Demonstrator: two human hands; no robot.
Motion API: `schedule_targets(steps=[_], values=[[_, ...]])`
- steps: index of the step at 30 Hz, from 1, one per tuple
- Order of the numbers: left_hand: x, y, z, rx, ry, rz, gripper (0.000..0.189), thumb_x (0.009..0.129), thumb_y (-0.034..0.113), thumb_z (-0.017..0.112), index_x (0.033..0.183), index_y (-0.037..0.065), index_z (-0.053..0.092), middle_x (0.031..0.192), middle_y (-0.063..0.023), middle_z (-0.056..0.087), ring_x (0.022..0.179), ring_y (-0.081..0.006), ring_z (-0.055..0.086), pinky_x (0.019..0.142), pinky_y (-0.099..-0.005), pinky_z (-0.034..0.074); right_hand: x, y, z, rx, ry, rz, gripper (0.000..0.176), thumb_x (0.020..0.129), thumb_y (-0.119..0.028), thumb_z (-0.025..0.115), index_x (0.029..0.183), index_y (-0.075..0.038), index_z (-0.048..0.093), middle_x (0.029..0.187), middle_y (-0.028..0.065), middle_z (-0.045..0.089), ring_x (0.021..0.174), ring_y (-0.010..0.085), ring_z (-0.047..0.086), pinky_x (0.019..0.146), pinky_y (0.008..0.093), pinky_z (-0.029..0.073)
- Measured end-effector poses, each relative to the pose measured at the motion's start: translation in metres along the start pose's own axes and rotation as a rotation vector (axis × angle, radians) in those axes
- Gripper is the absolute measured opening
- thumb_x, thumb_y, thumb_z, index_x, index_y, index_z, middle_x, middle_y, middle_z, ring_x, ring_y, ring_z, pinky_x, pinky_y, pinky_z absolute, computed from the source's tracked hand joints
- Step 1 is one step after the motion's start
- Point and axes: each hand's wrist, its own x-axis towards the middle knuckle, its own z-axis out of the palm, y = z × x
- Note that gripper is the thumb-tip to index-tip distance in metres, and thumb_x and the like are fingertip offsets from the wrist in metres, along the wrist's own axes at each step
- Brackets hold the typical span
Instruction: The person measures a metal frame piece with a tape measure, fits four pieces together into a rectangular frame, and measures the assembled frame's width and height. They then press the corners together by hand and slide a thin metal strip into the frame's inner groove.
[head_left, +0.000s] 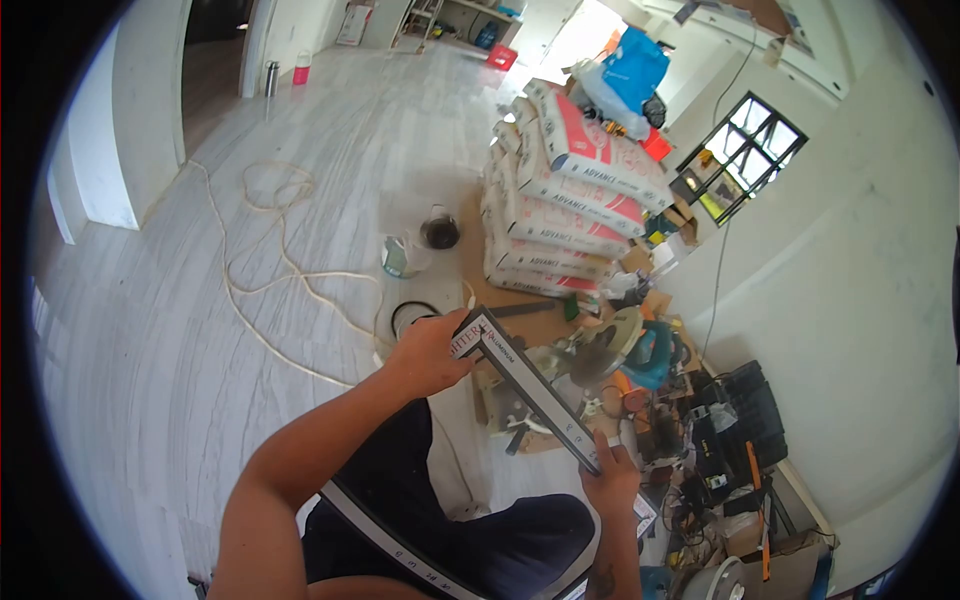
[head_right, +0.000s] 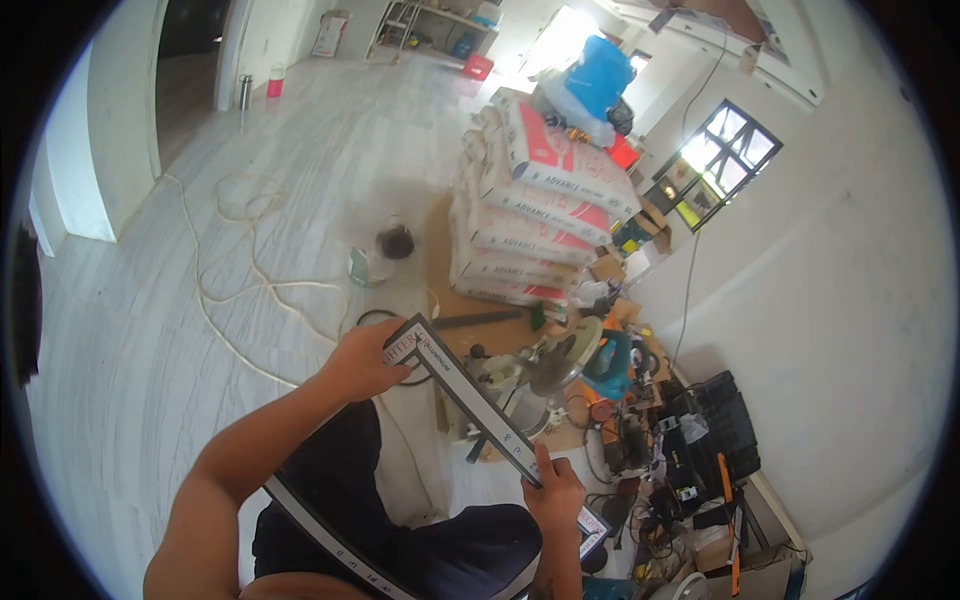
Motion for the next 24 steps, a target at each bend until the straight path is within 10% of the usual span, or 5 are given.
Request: schedule_targets(steps=[6, 8, 11, 24], values=[[0.016, 0.078, -0.040, -0.071, 0.146, 0.262, 0.056, 0.074, 0.023, 0.074, 0.121, -0.001, 0.057, 0.097, -0.0226, 0.067, 0.087, -0.0378, 0.066, 0.079, -0.0402, 0.052, 0.016, -0.011, -0.100, -0.179, 0.297, -0.053, 0.066, 0.059, -0.005, 0.076, 0.122, -0.019, 0.064, 0.074, 0.0080, 0.056, 0.061, 0.0296, 0.059, 0.054, 0.0408, 0.047], [0.018, 0.095, -0.049, -0.229, 0.077, 0.217, 0.052, 0.081, 0.017, 0.075, 0.125, -0.001, 0.055, 0.097, -0.0119, 0.068, 0.080, -0.0169, 0.064, 0.074, -0.0301, 0.051, 0.017, -0.017, -0.134, -0.228, 0.338, -0.065, 0.070, 0.059, -0.006, 0.077, 0.125, -0.022, 0.061, 0.076, 0.0074, 0.056, 0.061, 0.0289, 0.059, 0.054, 0.0410, 0.047], [0.021, 0.121, -0.055, -0.372, 0.063, 0.319, 0.048, 0.083, 0.016, 0.073, 0.125, -0.001, 0.056, 0.097, -0.0083, 0.067, 0.078, -0.0109, 0.060, 0.072, -0.0273, 0.050, 0.013, -0.015, -0.174, -0.293, 0.391, -0.072, 0.074, 0.057, -0.004, 0.074, 0.127, -0.021, 0.060, 0.077, 0.0085, 0.055, 0.062, 0.0305, 0.057, 0.054, 0.0423, 0.045], [0.081, 0.313, -0.099, -0.360, 0.004, 0.833, 0.040, 0.083, 0.011, 0.068, 0.118, -0.004, 0.057, 0.094, -0.0155, 0.068, 0.084, -0.0192, 0.066, 0.074, -0.0298, 0.051, 0.091, 0.057, -0.220, -0.078, 0.858, -0.048, 0.062, 0.062, 0.001, 0.069, 0.123, -0.005, 0.060, 0.081, 0.0137, 0.058, 0.069, 0.0276, 0.059, 0.063, 0.0354, 0.049]])
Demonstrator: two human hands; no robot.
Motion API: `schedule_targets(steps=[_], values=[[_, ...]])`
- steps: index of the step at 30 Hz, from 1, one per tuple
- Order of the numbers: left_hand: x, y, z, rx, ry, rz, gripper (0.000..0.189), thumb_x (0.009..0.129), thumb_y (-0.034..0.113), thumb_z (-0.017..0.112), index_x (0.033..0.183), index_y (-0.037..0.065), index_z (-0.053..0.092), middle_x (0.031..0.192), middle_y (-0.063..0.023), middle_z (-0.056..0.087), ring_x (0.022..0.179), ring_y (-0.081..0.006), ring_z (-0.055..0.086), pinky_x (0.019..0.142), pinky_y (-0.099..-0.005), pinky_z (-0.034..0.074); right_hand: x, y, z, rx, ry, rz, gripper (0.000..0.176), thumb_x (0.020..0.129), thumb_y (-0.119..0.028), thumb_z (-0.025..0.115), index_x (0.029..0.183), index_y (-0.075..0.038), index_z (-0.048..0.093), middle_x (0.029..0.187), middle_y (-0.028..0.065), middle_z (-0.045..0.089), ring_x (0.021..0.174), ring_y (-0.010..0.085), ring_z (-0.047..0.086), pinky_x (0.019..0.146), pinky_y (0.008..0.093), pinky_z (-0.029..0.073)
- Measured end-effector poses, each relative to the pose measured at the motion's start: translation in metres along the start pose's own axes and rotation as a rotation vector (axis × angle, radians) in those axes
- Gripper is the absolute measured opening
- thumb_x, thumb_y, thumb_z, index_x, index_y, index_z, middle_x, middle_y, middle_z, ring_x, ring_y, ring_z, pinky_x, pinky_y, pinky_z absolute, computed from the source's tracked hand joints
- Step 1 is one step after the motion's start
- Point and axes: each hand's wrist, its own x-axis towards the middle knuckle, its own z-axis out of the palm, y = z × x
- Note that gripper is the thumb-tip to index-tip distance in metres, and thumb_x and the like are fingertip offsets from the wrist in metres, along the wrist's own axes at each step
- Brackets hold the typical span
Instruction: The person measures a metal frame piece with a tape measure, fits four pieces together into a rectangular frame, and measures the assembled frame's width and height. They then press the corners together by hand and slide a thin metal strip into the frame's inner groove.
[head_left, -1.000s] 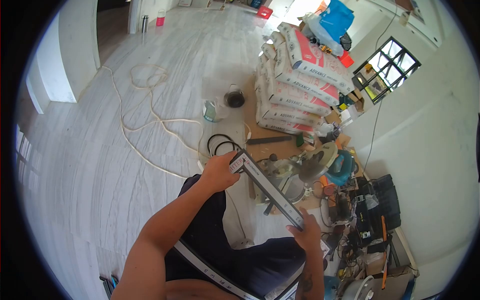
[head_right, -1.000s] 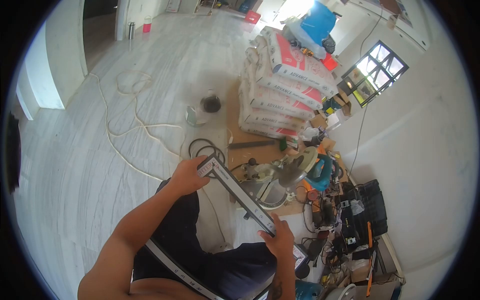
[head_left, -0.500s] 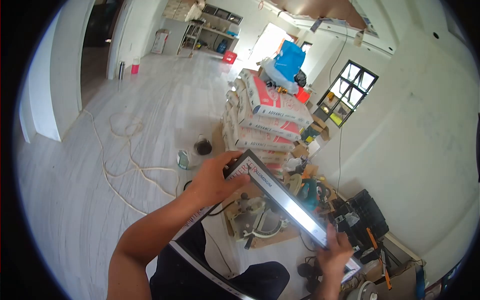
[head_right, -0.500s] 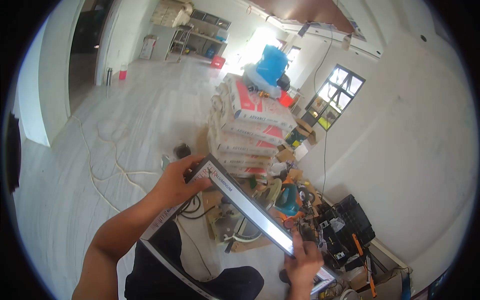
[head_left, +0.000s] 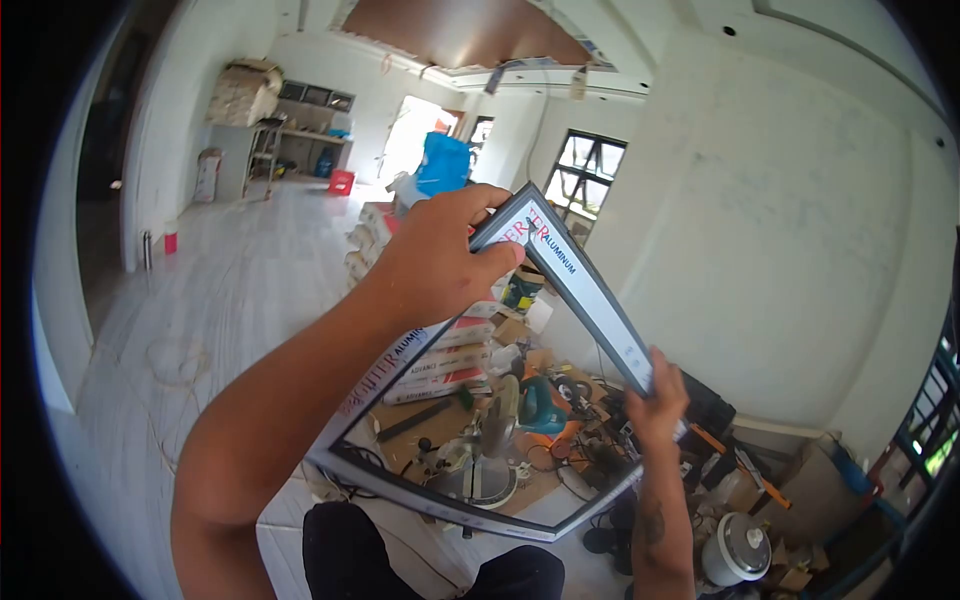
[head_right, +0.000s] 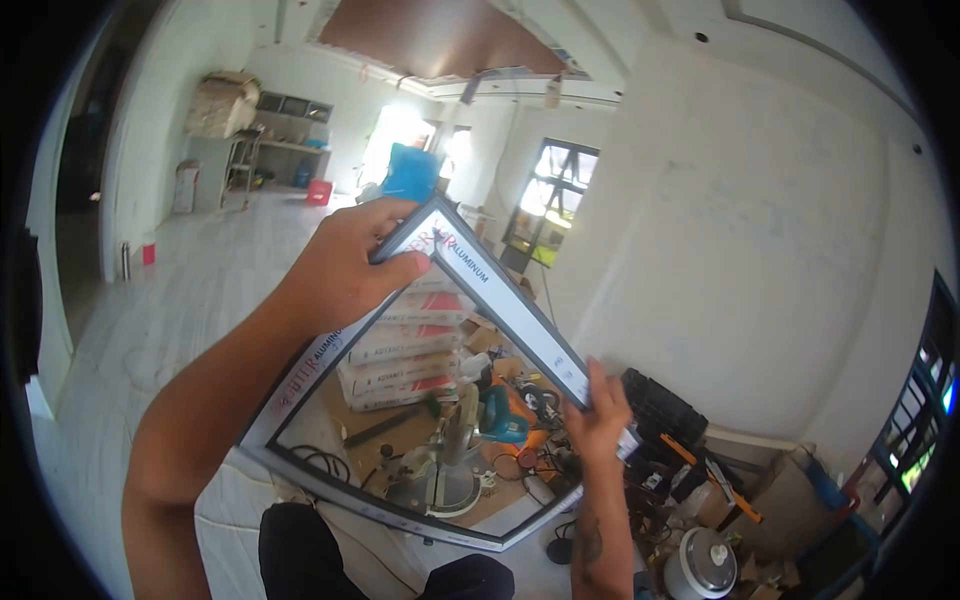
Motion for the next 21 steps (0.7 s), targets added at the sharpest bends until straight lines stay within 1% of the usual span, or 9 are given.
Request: schedule_targets(steps=[3, 5, 9, 11, 14, 15, 16, 19, 21], values=[[0.025, 0.006, 0.009, 0.020, -0.144, 0.067, 0.038, 0.083, 0.011, 0.065, 0.117, -0.006, 0.056, 0.093, -0.0175, 0.068, 0.080, -0.0224, 0.067, 0.070, -0.0308, 0.051, -0.007, 0.017, 0.044, 0.109, 0.054, 0.080, 0.057, 0.065, 0.001, 0.068, 0.121, -0.004, 0.060, 0.082, 0.0150, 0.059, 0.070, 0.0275, 0.060, 0.066, 0.0353, 0.049], [0.032, 0.013, 0.017, -0.314, -0.265, -0.150, 0.037, 0.083, 0.006, 0.063, 0.118, -0.004, 0.056, 0.097, -0.0144, 0.067, 0.079, -0.0188, 0.064, 0.067, -0.0291, 0.051, -0.016, 0.015, 0.074, 0.174, 0.107, 0.112, 0.057, 0.065, 0.002, 0.067, 0.121, -0.005, 0.061, 0.079, 0.0142, 0.058, 0.069, 0.0272, 0.060, 0.064, 0.0358, 0.049], [0.039, 0.025, 0.028, -0.462, -0.403, -0.362, 0.039, 0.082, 0.002, 0.062, 0.121, -0.003, 0.056, 0.098, -0.0113, 0.065, 0.079, -0.0149, 0.062, 0.064, -0.0275, 0.051, -0.053, -0.001, 0.125, 0.421, 0.102, 0.300, 0.048, 0.071, -0.001, 0.069, 0.118, -0.004, 0.061, 0.085, 0.0149, 0.062, 0.075, 0.0233, 0.063, 0.068, 0.0338, 0.050], [0.037, 0.026, 0.029, -0.383, -0.446, -0.418, 0.052, 0.085, 0.000, 0.060, 0.135, -0.003, 0.044, 0.116, -0.0118, 0.061, 0.099, -0.0173, 0.062, 0.078, -0.0287, 0.054, -0.065, -0.017, 0.138, 0.509, 0.119, 0.321, 0.047, 0.072, -0.003, 0.070, 0.118, -0.003, 0.061, 0.087, 0.0150, 0.064, 0.077, 0.0214, 0.064, 0.070, 0.0327, 0.050], [0.024, 0.020, 0.035, -0.336, -0.480, -0.392, 0.056, 0.084, -0.001, 0.061, 0.138, -0.002, 0.043, 0.116, -0.0119, 0.062, 0.100, -0.0176, 0.062, 0.077, -0.0293, 0.054, -0.080, -0.042, 0.137, 0.541, -0.040, 0.489, 0.044, 0.073, -0.005, 0.072, 0.116, -0.002, 0.061, 0.090, 0.0149, 0.065, 0.080, 0.0195, 0.065, 0.074, 0.0310, 0.051], [0.017, 0.015, 0.040, -0.328, -0.490, -0.354, 0.057, 0.084, -0.002, 0.061, 0.138, -0.001, 0.043, 0.117, -0.0118, 0.063, 0.100, -0.0177, 0.062, 0.076, -0.0290, 0.054, -0.085, -0.048, 0.137, 0.559, -0.056, 0.527, 0.046, 0.074, -0.007, 0.073, 0.118, -0.003, 0.060, 0.089, 0.0150, 0.066, 0.081, 0.0224, 0.066, 0.076, 0.0323, 0.051], [0.007, 0.012, 0.050, -0.342, -0.404, -0.295, 0.048, 0.081, -0.001, 0.059, 0.128, -0.004, 0.052, 0.096, -0.0088, 0.066, 0.081, -0.0111, 0.062, 0.065, -0.0255, 0.051, -0.090, -0.052, 0.138, 0.575, -0.073, 0.568, 0.048, 0.074, -0.009, 0.074, 0.119, -0.003, 0.060, 0.089, 0.0151, 0.066, 0.082, 0.0253, 0.067, 0.077, 0.0337, 0.052], [-0.015, 0.009, 0.064, -0.267, -0.400, -0.364, 0.048, 0.082, 0.000, 0.057, 0.129, -0.003, 0.052, 0.096, -0.0084, 0.066, 0.080, -0.0104, 0.062, 0.064, -0.0266, 0.051, -0.106, -0.048, 0.144, 0.503, -0.233, 0.566, 0.060, 0.073, -0.013, 0.075, 0.128, -0.003, 0.053, 0.092, 0.0174, 0.067, 0.085, 0.0340, 0.067, 0.079, 0.0397, 0.052], [-0.031, -0.002, 0.080, -0.224, -0.360, -0.354, 0.048, 0.079, 0.001, 0.056, 0.126, -0.003, 0.053, 0.091, -0.0128, 0.068, 0.076, -0.0159, 0.064, 0.064, -0.0305, 0.051, -0.122, -0.035, 0.154, 0.445, -0.351, 0.508, 0.074, 0.071, -0.016, 0.076, 0.136, -0.001, 0.044, 0.106, 0.0225, 0.064, 0.099, 0.0410, 0.063, 0.087, 0.0436, 0.050]])
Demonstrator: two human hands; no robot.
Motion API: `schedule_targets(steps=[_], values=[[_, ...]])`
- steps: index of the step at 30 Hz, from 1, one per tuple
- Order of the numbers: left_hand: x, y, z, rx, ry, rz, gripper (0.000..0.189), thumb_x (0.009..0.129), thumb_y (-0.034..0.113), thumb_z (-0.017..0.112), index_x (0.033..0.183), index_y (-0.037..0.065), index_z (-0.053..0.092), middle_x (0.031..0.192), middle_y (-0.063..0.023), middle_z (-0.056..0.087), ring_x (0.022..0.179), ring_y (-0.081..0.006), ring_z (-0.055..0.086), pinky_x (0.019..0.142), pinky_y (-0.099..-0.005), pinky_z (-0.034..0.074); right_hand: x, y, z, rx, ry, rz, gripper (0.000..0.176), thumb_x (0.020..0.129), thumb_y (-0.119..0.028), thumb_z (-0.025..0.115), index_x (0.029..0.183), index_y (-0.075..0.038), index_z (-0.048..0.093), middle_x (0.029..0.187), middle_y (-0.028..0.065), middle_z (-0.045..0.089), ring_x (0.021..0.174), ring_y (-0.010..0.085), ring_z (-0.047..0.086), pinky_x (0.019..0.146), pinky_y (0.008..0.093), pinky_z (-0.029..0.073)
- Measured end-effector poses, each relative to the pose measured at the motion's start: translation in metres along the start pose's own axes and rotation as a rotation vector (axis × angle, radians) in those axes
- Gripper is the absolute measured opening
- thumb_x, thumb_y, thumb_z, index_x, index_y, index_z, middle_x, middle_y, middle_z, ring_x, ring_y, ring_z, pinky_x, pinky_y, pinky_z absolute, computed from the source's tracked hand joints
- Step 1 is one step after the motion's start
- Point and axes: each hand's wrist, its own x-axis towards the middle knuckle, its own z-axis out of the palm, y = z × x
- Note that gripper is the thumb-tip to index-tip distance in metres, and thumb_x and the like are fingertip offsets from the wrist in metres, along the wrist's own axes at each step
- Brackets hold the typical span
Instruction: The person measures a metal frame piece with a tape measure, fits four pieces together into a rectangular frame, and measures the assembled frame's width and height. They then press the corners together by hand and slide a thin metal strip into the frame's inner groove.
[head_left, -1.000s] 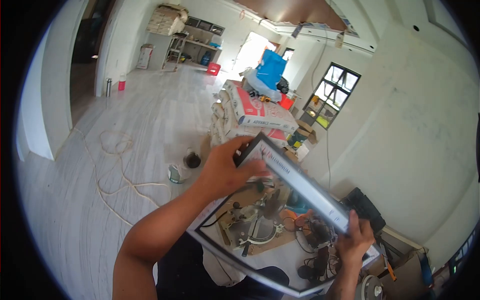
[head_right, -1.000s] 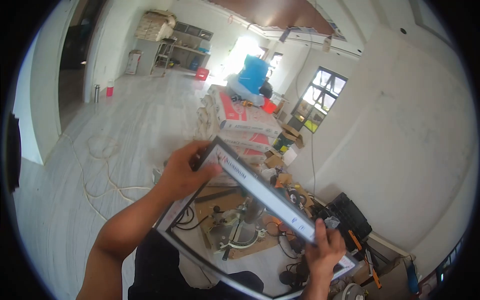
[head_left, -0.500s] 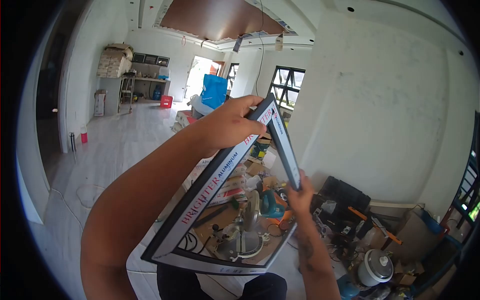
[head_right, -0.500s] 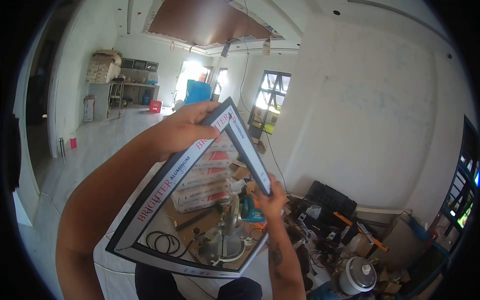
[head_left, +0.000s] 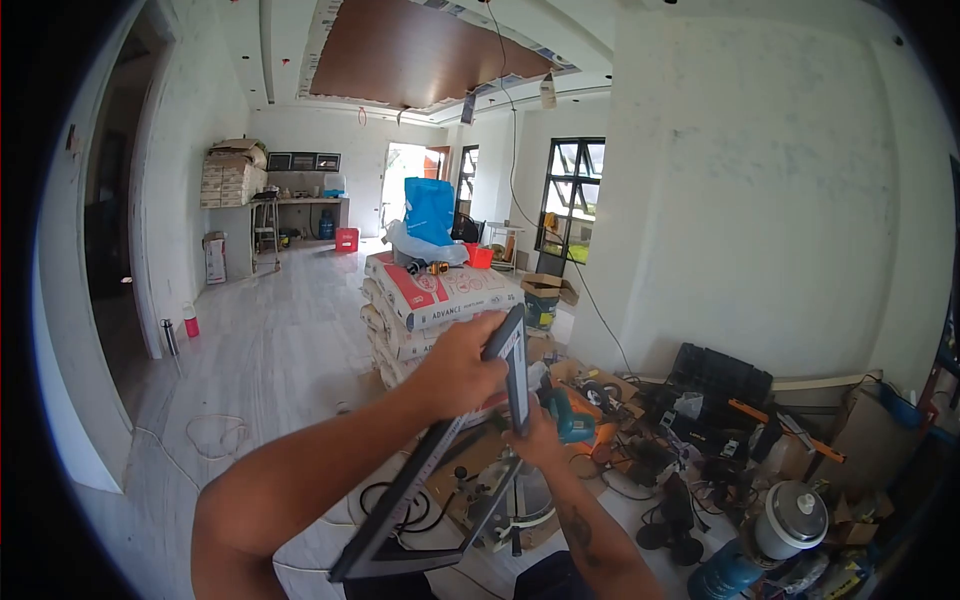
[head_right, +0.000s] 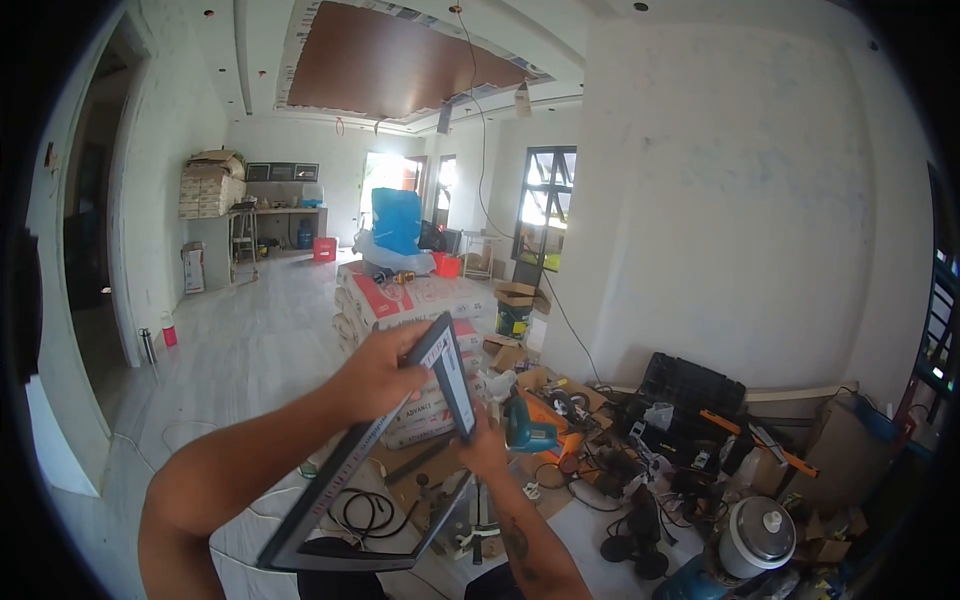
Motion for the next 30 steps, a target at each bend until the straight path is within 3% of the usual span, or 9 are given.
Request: schedule_targets(steps=[3, 4, 6, 9, 13, 18, 23, 28, 30], values=[[-0.003, -0.036, 0.024, 0.248, 0.206, 0.190, 0.047, 0.074, 0.003, 0.058, 0.121, -0.003, 0.055, 0.083, -0.0224, 0.064, 0.070, -0.0318, 0.064, 0.068, -0.0379, 0.050, -0.006, -0.021, -0.015, -0.018, -0.039, 0.020, 0.074, 0.074, -0.010, 0.071, 0.141, 0.000, 0.040, 0.129, 0.0250, 0.052, 0.119, 0.0419, 0.051, 0.100, 0.0409, 0.043], [-0.006, -0.040, 0.032, 0.245, 0.207, 0.186, 0.047, 0.074, 0.003, 0.058, 0.121, -0.003, 0.055, 0.083, -0.0224, 0.064, 0.070, -0.0318, 0.064, 0.068, -0.0379, 0.050, -0.006, -0.033, -0.021, -0.019, -0.042, 0.022, 0.074, 0.074, -0.010, 0.071, 0.141, 0.000, 0.040, 0.129, 0.0250, 0.052, 0.119, 0.0419, 0.051, 0.100, 0.0409, 0.043], [-0.011, -0.043, 0.044, 0.167, 0.260, 0.100, 0.048, 0.073, 0.002, 0.057, 0.122, -0.002, 0.055, 0.082, -0.0208, 0.065, 0.074, -0.0319, 0.065, 0.072, -0.0380, 0.050, -0.003, -0.050, -0.029, 0.665, -0.123, 0.224, 0.066, 0.080, 0.001, 0.060, 0.143, 0.000, 0.039, 0.130, 0.0196, 0.054, 0.121, 0.0319, 0.053, 0.102, 0.0372, 0.042], [-0.021, -0.039, 0.056, 0.087, 0.210, -0.062, 0.050, 0.073, 0.001, 0.058, 0.122, -0.004, 0.054, 0.092, -0.0223, 0.065, 0.085, -0.0333, 0.066, 0.078, -0.0370, 0.050, 0.002, -0.064, -0.045, 0.526, -0.176, 0.006, 0.062, 0.084, 0.008, 0.052, 0.143, -0.001, 0.040, 0.131, 0.0146, 0.053, 0.123, 0.0234, 0.051, 0.102, 0.0339, 0.041], [-0.034, -0.094, 0.088, 0.182, 0.434, 0.168, 0.057, 0.073, -0.007, 0.054, 0.130, -0.003, 0.053, 0.102, -0.0154, 0.065, 0.088, -0.0177, 0.065, 0.080, -0.0295, 0.052, -0.006, -0.081, -0.055, 0.676, -0.298, 0.063, 0.062, 0.084, 0.007, 0.053, 0.144, -0.001, 0.039, 0.131, 0.0124, 0.053, 0.122, 0.0226, 0.052, 0.103, 0.0340, 0.040], [-0.057, -0.109, 0.128, 0.186, 0.666, 0.256, 0.062, 0.072, -0.006, 0.062, 0.133, -0.002, 0.050, 0.121, -0.0181, 0.054, 0.106, -0.0252, 0.060, 0.086, -0.0320, 0.052, -0.008, -0.091, -0.063, 1.126, -0.462, 0.503, 0.051, 0.095, -0.016, 0.048, 0.143, -0.003, 0.037, 0.132, 0.0103, 0.051, 0.123, 0.0222, 0.051, 0.104, 0.0344, 0.039], [-0.068, -0.107, 0.153, 0.183, 0.717, 0.277, 0.066, 0.073, -0.003, 0.068, 0.136, -0.001, 0.048, 0.130, -0.0235, 0.046, 0.111, -0.0355, 0.057, 0.089, -0.0386, 0.050, -0.021, -0.088, -0.063, 1.114, -0.382, 0.557, 0.055, 0.101, -0.039, 0.043, 0.144, -0.006, 0.035, 0.123, 0.0081, 0.054, 0.115, 0.0193, 0.054, 0.098, 0.0329, 0.044], [-0.087, -0.115, 0.169, 0.197, 0.661, 0.235, 0.067, 0.072, 0.006, 0.073, 0.133, -0.006, 0.048, 0.133, -0.0239, 0.042, 0.110, -0.0348, 0.057, 0.091, -0.0394, 0.049, -0.032, -0.083, -0.074, 1.333, -0.534, 0.418, 0.079, 0.089, -0.059, 0.057, 0.140, -0.002, 0.039, 0.109, 0.0059, 0.059, 0.096, 0.0153, 0.061, 0.084, 0.0283, 0.052], [-0.093, -0.116, 0.173, 0.222, 0.577, 0.190, 0.067, 0.073, 0.009, 0.074, 0.133, -0.005, 0.049, 0.136, -0.0246, 0.039, 0.107, -0.0352, 0.058, 0.089, -0.0396, 0.050, -0.039, -0.078, -0.076, 1.334, -0.517, 0.415, 0.076, 0.087, -0.052, 0.064, 0.138, -0.001, 0.040, 0.109, 0.0075, 0.059, 0.096, 0.0165, 0.061, 0.083, 0.0280, 0.052]])
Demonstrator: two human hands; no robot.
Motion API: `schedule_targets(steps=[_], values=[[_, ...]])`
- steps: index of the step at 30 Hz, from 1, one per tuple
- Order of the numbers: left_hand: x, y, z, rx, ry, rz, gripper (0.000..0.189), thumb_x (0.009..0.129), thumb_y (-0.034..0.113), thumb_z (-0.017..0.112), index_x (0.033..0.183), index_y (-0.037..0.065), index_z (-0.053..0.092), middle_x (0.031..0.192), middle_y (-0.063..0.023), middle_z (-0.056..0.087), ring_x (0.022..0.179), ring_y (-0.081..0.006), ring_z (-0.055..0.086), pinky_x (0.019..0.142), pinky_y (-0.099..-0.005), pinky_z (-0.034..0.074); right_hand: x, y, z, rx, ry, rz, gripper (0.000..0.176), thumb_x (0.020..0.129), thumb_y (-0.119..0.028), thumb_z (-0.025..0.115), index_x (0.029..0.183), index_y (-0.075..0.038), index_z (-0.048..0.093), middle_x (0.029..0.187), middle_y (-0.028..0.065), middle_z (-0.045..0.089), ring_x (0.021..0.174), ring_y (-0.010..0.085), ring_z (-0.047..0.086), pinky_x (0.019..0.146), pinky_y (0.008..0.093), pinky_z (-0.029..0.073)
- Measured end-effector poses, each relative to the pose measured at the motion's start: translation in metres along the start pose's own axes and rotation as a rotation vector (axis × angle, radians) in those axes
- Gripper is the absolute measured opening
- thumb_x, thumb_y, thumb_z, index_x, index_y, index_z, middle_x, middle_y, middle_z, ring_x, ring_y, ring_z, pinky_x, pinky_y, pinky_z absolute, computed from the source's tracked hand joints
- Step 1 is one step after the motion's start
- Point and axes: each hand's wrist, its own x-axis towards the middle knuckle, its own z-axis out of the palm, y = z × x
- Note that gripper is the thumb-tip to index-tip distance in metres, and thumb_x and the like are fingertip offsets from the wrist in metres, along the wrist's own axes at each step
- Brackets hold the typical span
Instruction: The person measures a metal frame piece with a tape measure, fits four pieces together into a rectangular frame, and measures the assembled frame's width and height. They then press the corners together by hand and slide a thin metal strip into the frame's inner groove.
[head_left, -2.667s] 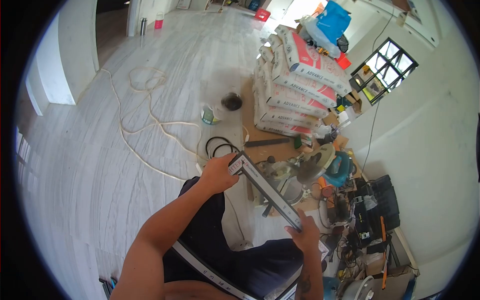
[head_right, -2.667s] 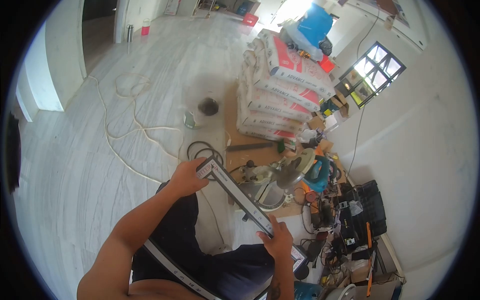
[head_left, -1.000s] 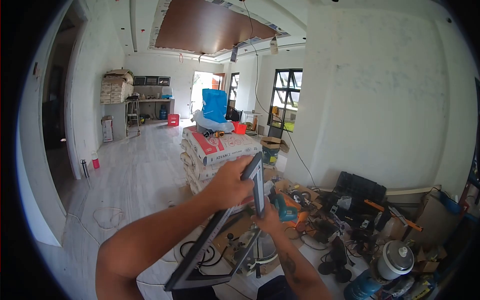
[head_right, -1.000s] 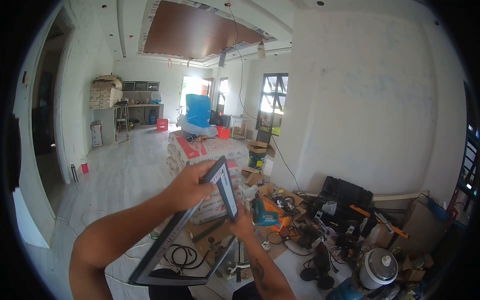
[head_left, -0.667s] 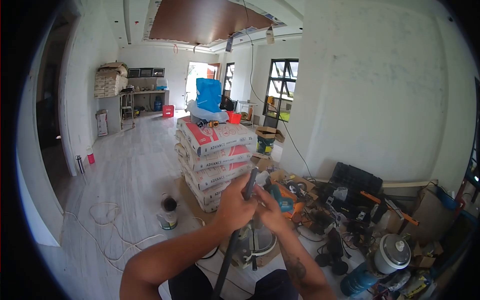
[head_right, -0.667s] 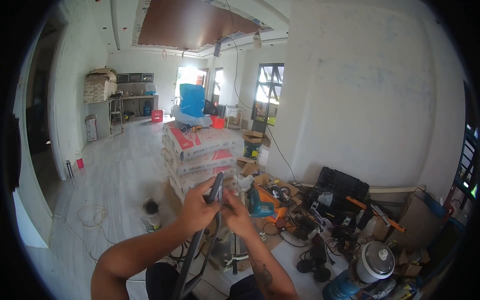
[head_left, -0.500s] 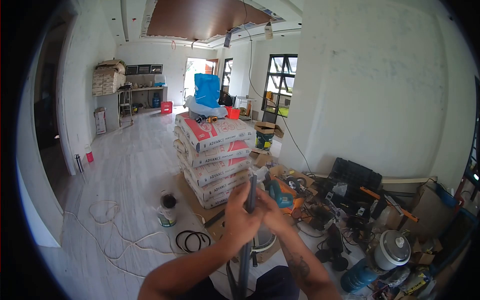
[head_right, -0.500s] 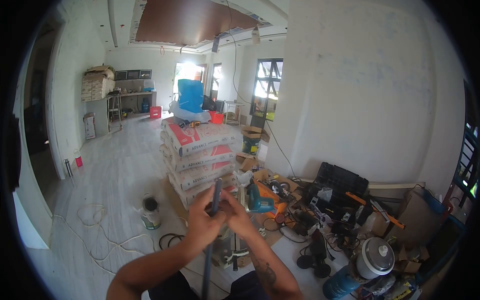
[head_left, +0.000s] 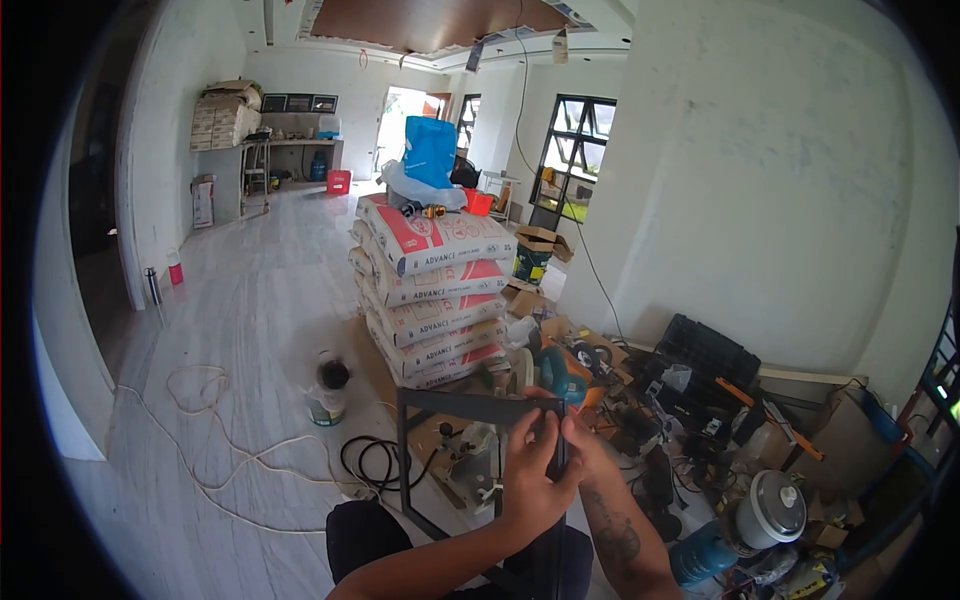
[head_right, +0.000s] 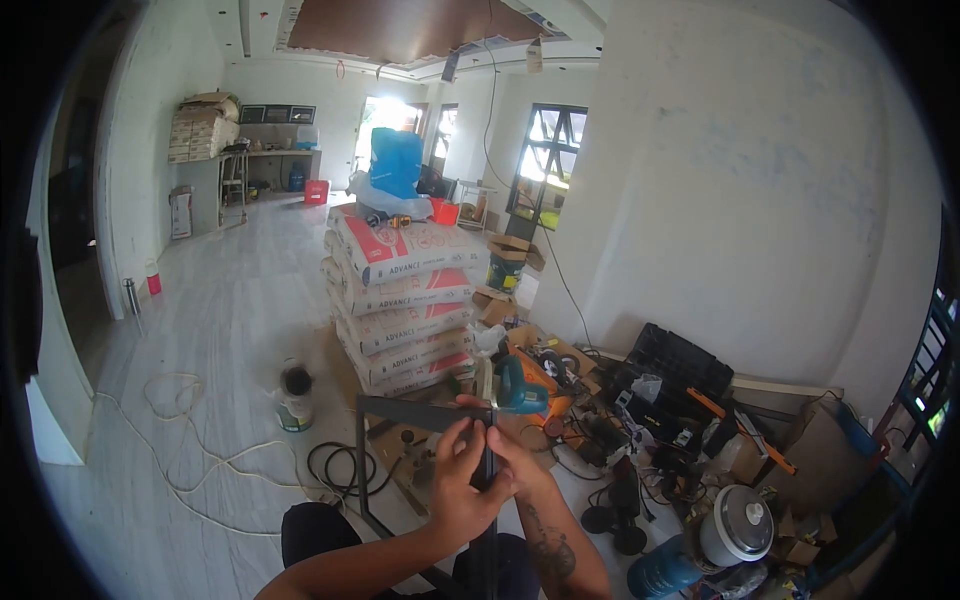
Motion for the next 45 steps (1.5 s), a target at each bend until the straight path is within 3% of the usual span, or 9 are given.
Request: schedule_targets(steps=[3, 8, 10, 12, 18, 23, 27, 39, 45], values=[[-0.005, 0.003, -0.003, 0.013, -0.105, -0.020, 0.065, 0.074, 0.014, 0.076, 0.131, -0.004, 0.051, 0.136, -0.0252, 0.038, 0.106, -0.0367, 0.058, 0.088, -0.0401, 0.050, -0.008, 0.003, -0.006, 0.011, 0.163, 0.048, 0.066, 0.077, -0.031, 0.067, 0.132, 0.000, 0.045, 0.118, 0.0180, 0.059, 0.094, 0.0214, 0.063, 0.082, 0.0307, 0.053], [-0.012, -0.035, -0.010, -0.122, -0.390, 0.066, 0.051, 0.076, 0.016, 0.076, 0.120, -0.004, 0.060, 0.128, -0.0229, 0.051, 0.105, -0.0380, 0.058, 0.088, -0.0402, 0.051, -0.026, 0.010, -0.032, 0.127, 0.248, 0.058, 0.063, 0.075, -0.032, 0.059, 0.130, -0.003, 0.047, 0.133, 0.0205, 0.051, 0.106, 0.0280, 0.060, 0.088, 0.0356, 0.052], [-0.011, -0.063, -0.024, -0.103, -0.315, -0.005, 0.043, 0.076, 0.019, 0.076, 0.112, -0.002, 0.065, 0.123, -0.0208, 0.056, 0.104, -0.0378, 0.059, 0.088, -0.0415, 0.050, -0.032, 0.001, -0.025, 0.153, 0.272, 0.039, 0.065, 0.073, -0.033, 0.059, 0.130, -0.003, 0.047, 0.135, 0.0225, 0.049, 0.116, 0.0321, 0.057, 0.090, 0.0413, 0.054], [0.009, -0.084, -0.040, 0.231, -0.048, 0.161, 0.047, 0.072, 0.026, 0.079, 0.109, 0.001, 0.066, 0.121, -0.0194, 0.057, 0.104, -0.0380, 0.058, 0.094, -0.0443, 0.046, -0.041, -0.005, -0.032, 0.164, 0.329, 0.022, 0.067, 0.071, -0.031, 0.060, 0.131, -0.002, 0.047, 0.136, 0.0262, 0.047, 0.123, 0.0354, 0.053, 0.085, 0.0422, 0.058], [0.054, -0.127, -0.088, 0.596, -0.103, 0.324, 0.064, 0.060, 0.041, 0.086, 0.107, 0.001, 0.065, 0.110, -0.0164, 0.062, 0.103, -0.0386, 0.058, 0.100, -0.0486, 0.038, -0.059, -0.021, -0.042, 0.248, 0.171, -0.100, 0.069, 0.070, -0.031, 0.061, 0.130, 0.000, 0.049, 0.139, 0.0329, 0.041, 0.120, 0.0348, 0.055, 0.071, 0.0331, 0.062], [0.067, -0.181, -0.080, 0.274, -0.345, 0.150, 0.057, 0.063, 0.048, 0.083, 0.091, 0.002, 0.063, 0.087, -0.0138, 0.061, 0.083, -0.0332, 0.059, 0.076, -0.0426, 0.047, -0.059, -0.017, -0.049, 0.299, 0.186, -0.100, 0.071, 0.070, -0.029, 0.063, 0.132, 0.002, 0.048, 0.136, 0.0310, 0.045, 0.112, 0.0326, 0.060, 0.069, 0.0366, 0.063], [0.086, -0.173, -0.064, 0.171, -0.369, 0.060, 0.049, 0.066, 0.041, 0.083, 0.077, 0.001, 0.056, 0.074, -0.0158, 0.059, 0.066, -0.0352, 0.058, 0.062, -0.0406, 0.046, -0.067, -0.015, -0.069, 0.337, 0.159, -0.143, 0.068, 0.073, -0.027, 0.062, 0.133, 0.002, 0.047, 0.127, 0.0279, 0.052, 0.109, 0.0324, 0.061, 0.066, 0.0387, 0.063], [0.154, -0.045, -0.064, 0.385, -0.425, 0.202, 0.048, 0.064, 0.041, 0.084, 0.068, 0.004, 0.054, 0.060, -0.0115, 0.058, 0.053, -0.0309, 0.055, 0.053, -0.0380, 0.045, -0.109, -0.057, -0.054, -0.067, 0.572, -0.374, 0.034, 0.096, -0.021, 0.053, 0.120, 0.003, 0.051, 0.097, 0.0174, 0.065, 0.076, 0.0240, 0.069, 0.060, 0.0362, 0.059], [0.119, -0.048, -0.093, 0.599, -0.494, 0.060, 0.053, 0.066, 0.054, 0.078, 0.063, 0.005, 0.057, 0.057, -0.0107, 0.057, 0.053, -0.0312, 0.056, 0.055, -0.0405, 0.043, -0.111, -0.032, -0.042, -0.119, 0.626, -0.287, 0.033, 0.087, -0.017, 0.054, 0.111, 0.006, 0.054, 0.093, 0.0200, 0.065, 0.072, 0.0255, 0.069, 0.055, 0.0359, 0.059]])
